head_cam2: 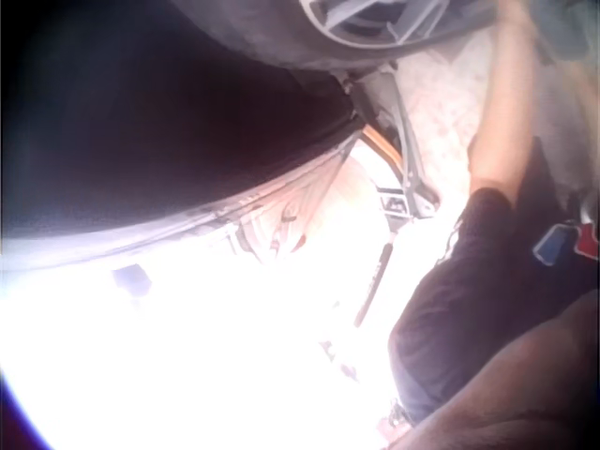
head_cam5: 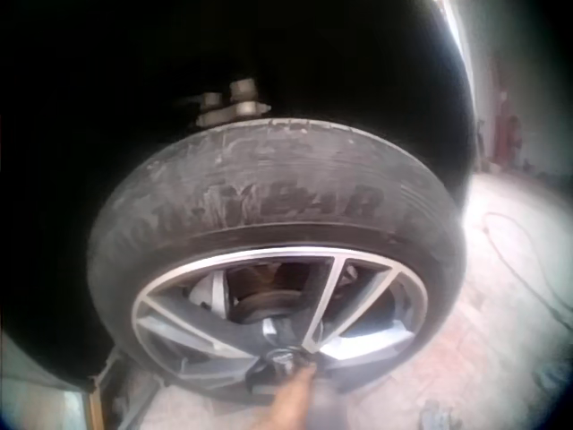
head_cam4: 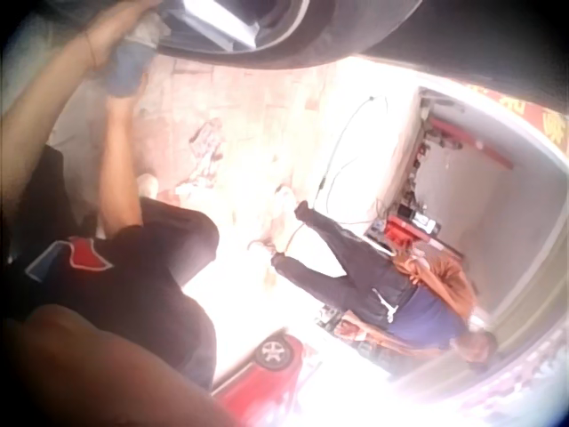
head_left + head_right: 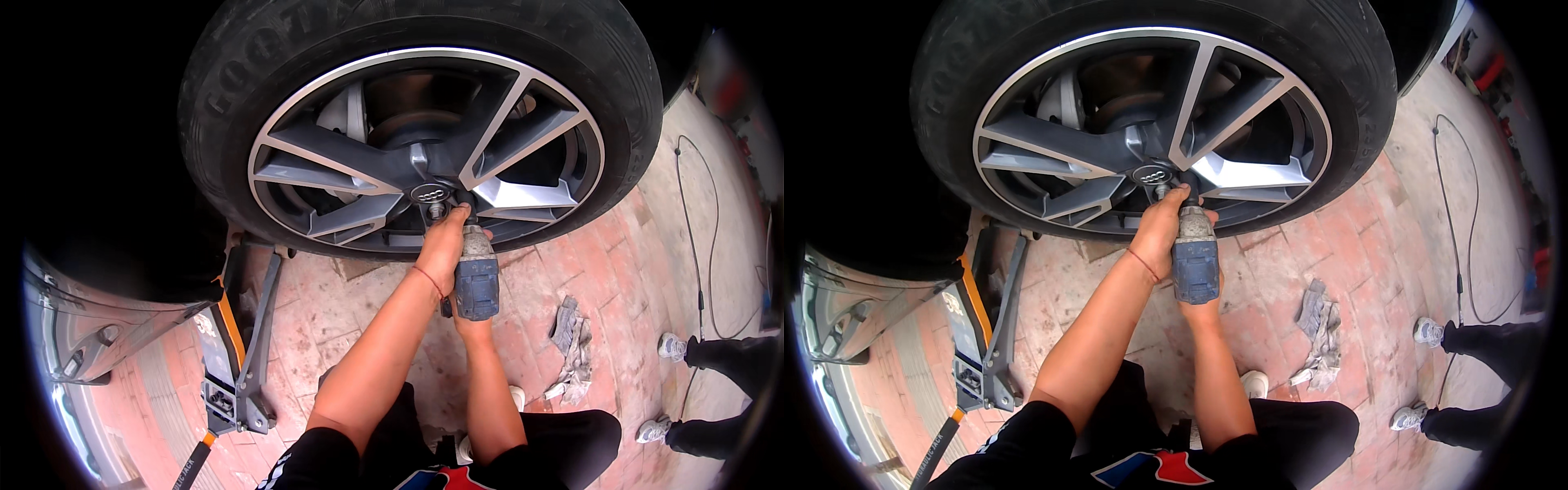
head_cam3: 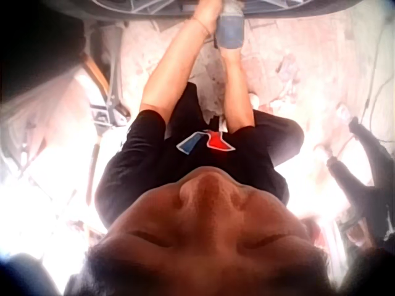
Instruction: The person kneels by a car wheel, uses an impact wrench to tighten the lug nuts, wipes the rim with a cloth, and then uses a torque wrench to tighten the nuts further. The person then picks up the lug nuts from the floor and places them back onto the wheel.
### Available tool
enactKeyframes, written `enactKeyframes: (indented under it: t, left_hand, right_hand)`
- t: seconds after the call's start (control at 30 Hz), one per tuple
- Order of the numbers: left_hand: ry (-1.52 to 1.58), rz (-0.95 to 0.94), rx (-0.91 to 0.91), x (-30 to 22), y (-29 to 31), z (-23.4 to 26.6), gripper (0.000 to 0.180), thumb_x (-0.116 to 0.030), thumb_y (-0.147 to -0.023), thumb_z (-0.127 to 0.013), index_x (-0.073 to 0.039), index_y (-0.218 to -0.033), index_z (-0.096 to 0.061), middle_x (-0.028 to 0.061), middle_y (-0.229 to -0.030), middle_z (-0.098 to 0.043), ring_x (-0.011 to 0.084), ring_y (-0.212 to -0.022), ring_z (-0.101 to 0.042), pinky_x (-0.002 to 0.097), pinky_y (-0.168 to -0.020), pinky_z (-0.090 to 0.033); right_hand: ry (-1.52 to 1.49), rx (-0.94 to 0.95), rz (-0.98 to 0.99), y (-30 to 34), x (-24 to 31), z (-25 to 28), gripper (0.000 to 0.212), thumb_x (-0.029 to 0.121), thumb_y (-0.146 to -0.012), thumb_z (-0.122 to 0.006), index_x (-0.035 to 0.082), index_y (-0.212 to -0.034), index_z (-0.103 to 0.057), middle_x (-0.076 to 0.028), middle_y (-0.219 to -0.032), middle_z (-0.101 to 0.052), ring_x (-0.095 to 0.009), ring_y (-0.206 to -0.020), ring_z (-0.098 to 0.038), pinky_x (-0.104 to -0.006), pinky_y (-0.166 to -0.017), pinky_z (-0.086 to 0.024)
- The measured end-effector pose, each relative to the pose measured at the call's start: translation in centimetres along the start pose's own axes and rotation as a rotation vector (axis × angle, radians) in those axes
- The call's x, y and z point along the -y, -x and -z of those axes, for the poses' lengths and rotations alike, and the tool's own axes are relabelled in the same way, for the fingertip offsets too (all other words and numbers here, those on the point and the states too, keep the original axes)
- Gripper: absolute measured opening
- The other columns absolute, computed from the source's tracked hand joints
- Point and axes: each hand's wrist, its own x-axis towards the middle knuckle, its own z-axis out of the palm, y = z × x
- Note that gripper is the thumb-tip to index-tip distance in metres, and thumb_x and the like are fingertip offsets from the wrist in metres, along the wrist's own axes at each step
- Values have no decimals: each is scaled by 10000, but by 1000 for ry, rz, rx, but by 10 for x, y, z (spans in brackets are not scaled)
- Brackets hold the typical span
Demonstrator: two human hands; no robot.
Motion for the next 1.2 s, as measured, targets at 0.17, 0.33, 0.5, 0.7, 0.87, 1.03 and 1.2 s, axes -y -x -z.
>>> enactKeyframes:
  t: [0.17, 0.33, 0.5, 0.7, 0.87, 1.03, 1.2]
  left_hand:
    - [35, 20, 53, 0, 1, 5, 400, -372, -1053, -464, 0, -1121, -596, 187, -914, -721, 237, -729, -690, 373, -664, -579]
    - [22, -9, 88, 5, -4, 8, 424, -372, -1068, -440, 19, -1137, -591, 194, -935, -717, 248, -758, -698, 382, -687, -584]
    - [29, -29, 130, 4, -7, 13, 429, -366, -1077, -424, 25, -1161, -576, 203, -940, -711, 272, -788, -708, 399, -703, -594]
    - [66, -60, 218, 33, 20, 38, 421, -365, -1080, -416, 11, -1217, -548, 224, -1006, -698, 354, -872, -719, 440, -770, -611]
    - [128, -78, 127, 23, 37, 74, 451, -348, -1081, -317, 10, -1232, -548, 239, -1080, -690, 377, -939, -707, 465, -839, -593]
    - [159, -48, 82, -5, 24, 92, 409, -335, -1078, -371, 14, -1187, -553, 239, -1131, -689, 336, -1080, -670, 445, -911, -566]
    - [38, -83, -7, -24, 18, 101, 348, -317, -1068, -460, 6, -1154, -556, 225, -1053, -713, 300, -933, -710, 422, -817, -595]
  right_hand:
    - [-227, 41, -215, -2, -3, 4, 259, 76, -945, -626, 49, -1202, -603, -41, -1012, -683, -115, -884, -643, -272, -764, -537]
    - [-240, 23, -185, 2, -13, 3, 258, 102, -969, -603, 52, -1222, -589, -34, -1013, -673, -88, -869, -620, -250, -746, -529]
    - [32, 35, -113, -1, -7, 10, 433, 166, -888, -697, 21, -1276, -573, -110, -1096, -674, -239, -954, -653, -357, -854, -531]
    - [163, 73, 26, 21, 2, 23, 395, 83, -860, -710, 36, -1238, -603, -97, -1138, -664, -194, -987, -654, -328, -865, -536]
    - [87, 221, 64, 36, 2, 3, 436, 82, -824, -735, 41, -1238, -600, -130, -1120, -684, -254, -986, -676, -353, -868, -538]
    - [-55, 210, -102, 31, 22, -37, 425, 75, -856, -695, 38, -1264, -580, -117, -1073, -696, -245, -968, -677, -344, -863, -532]
    - [-9, 138, -44, 26, 16, -67, 465, 69, -849, -686, 41, -1295, -556, -127, -1112, -688, -260, -992, -674, -352, -883, -524]
